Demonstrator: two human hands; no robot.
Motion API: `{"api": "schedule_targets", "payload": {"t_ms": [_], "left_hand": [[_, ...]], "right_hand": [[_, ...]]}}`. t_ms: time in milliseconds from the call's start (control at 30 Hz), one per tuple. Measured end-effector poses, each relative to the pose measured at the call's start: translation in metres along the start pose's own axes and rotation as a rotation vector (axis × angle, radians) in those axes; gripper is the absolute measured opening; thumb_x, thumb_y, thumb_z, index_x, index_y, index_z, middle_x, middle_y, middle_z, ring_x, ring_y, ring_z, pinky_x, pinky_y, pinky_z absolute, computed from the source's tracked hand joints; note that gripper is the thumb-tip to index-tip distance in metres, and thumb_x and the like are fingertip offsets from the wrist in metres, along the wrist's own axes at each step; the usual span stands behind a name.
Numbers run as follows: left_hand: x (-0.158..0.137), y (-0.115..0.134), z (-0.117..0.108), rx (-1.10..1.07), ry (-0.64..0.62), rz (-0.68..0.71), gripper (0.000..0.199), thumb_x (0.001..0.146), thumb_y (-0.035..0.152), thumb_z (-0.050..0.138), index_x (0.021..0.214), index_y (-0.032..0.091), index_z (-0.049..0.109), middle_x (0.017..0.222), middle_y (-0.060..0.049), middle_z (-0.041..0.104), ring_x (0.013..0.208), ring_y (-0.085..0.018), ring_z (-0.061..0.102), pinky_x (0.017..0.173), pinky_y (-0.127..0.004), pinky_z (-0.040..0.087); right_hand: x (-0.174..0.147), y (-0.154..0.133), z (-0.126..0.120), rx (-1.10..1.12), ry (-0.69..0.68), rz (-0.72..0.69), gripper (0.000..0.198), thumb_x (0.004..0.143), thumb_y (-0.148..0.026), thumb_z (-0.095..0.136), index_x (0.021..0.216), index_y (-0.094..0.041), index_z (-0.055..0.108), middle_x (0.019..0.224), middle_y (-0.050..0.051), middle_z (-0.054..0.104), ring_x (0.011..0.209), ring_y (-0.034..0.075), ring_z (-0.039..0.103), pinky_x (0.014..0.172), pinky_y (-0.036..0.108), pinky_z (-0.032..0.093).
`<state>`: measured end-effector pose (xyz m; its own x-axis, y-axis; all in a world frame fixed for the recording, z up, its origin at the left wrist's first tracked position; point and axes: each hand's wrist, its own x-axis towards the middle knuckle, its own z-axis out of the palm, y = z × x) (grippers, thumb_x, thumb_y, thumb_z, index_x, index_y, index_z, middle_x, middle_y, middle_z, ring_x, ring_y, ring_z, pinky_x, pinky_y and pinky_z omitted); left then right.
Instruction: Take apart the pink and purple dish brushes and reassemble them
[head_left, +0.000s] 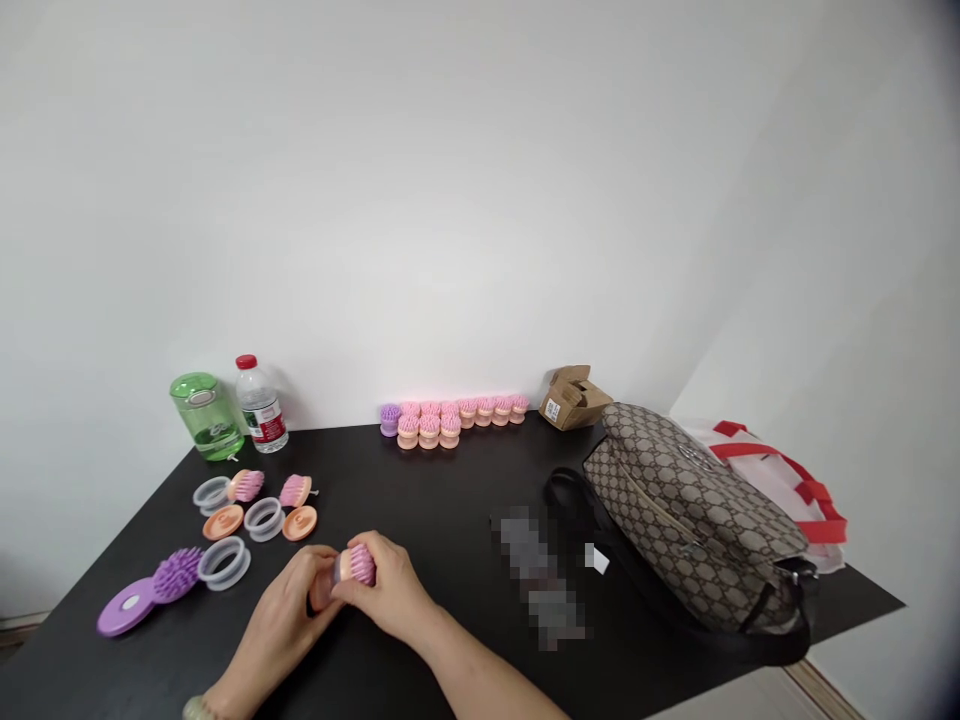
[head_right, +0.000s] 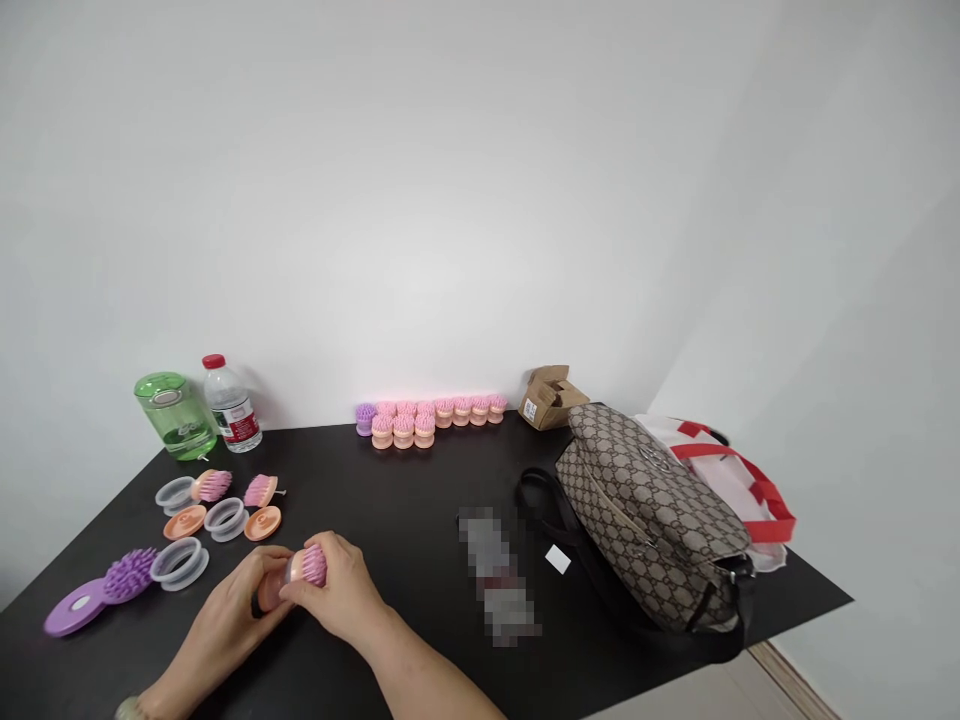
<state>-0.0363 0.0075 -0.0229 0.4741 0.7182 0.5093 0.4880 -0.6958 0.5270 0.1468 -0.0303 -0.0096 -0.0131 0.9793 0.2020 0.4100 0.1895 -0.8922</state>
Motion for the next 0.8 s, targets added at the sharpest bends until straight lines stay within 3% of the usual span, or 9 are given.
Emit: {"api": "schedule_targets", "payload": {"t_ms": [167,300,433,533,600,667,800], "left_hand": [[0.009,0.017,-0.013,-0.25,-0.191,-0.186,0.033,0.078,0.048,0.074,0.089,0.022,0.058,0.084,0.0,0.067,0.069,-0.018,0.063,0.063,-0.027,0.053],[0.008,0.023,-0.022,-0.79,-0.421,-0.379,0.051,0.071,0.064,0.074,0.088,0.02,0.055,0.076,0.001,0.064,0.063,-0.016,0.062,0.058,-0.026,0.051],[-0.001,0.014,-0.022,-1.233,-0.655,-0.571,0.058,0.079,0.064,0.067,0.111,0.017,0.053,0.071,-0.005,0.071,0.047,-0.015,0.063,0.043,-0.021,0.047],[-0.005,0.006,-0.024,-1.414,-0.786,-0.584,0.053,0.084,0.06,0.061,0.112,0.015,0.055,0.058,-0.006,0.07,0.034,-0.014,0.056,0.031,-0.016,0.038],[-0.005,0.006,-0.028,-1.465,-0.736,-0.559,0.05,0.082,0.054,0.066,0.11,0.014,0.058,0.063,-0.008,0.073,0.038,-0.015,0.06,0.033,-0.017,0.04],[-0.003,0.009,-0.032,-1.491,-0.57,-0.509,0.055,0.075,0.048,0.075,0.112,0.011,0.061,0.069,-0.009,0.073,0.049,-0.018,0.067,0.041,-0.019,0.046],[0.002,0.016,-0.031,-1.492,-0.334,-0.462,0.06,0.065,0.039,0.087,0.113,0.011,0.064,0.085,-0.01,0.073,0.077,-0.022,0.073,0.063,-0.024,0.051]], "right_hand": [[-0.002,-0.014,-0.019,0.05,-0.062,-0.175,0.05,0.056,-0.014,0.09,0.1,-0.027,0.069,0.105,-0.001,0.069,0.098,0.02,0.066,0.09,0.031,0.05],[-0.005,-0.026,-0.032,0.16,-0.175,-0.392,0.049,0.052,-0.013,0.094,0.093,-0.025,0.07,0.105,0.0,0.072,0.102,0.02,0.066,0.093,0.032,0.05],[-0.013,-0.032,-0.033,0.155,-0.222,-0.497,0.029,0.068,-0.018,0.086,0.089,-0.027,0.069,0.106,0.001,0.073,0.102,0.02,0.066,0.092,0.035,0.052],[-0.016,-0.03,-0.036,0.129,-0.089,-0.533,0.014,0.079,-0.021,0.074,0.089,-0.028,0.067,0.103,0.003,0.072,0.101,0.022,0.065,0.09,0.039,0.053],[-0.013,-0.021,-0.039,0.096,0.055,-0.486,0.018,0.079,-0.018,0.069,0.094,-0.027,0.065,0.109,0.006,0.068,0.104,0.023,0.065,0.089,0.039,0.053],[-0.007,-0.004,-0.042,0.019,0.161,-0.387,0.03,0.075,-0.014,0.065,0.103,-0.026,0.063,0.116,0.008,0.065,0.108,0.024,0.064,0.091,0.038,0.053],[0.007,0.038,-0.036,-0.264,0.163,-0.246,0.03,0.072,-0.017,0.064,0.101,-0.025,0.065,0.101,0.005,0.068,0.094,0.024,0.07,0.082,0.035,0.057]]}}
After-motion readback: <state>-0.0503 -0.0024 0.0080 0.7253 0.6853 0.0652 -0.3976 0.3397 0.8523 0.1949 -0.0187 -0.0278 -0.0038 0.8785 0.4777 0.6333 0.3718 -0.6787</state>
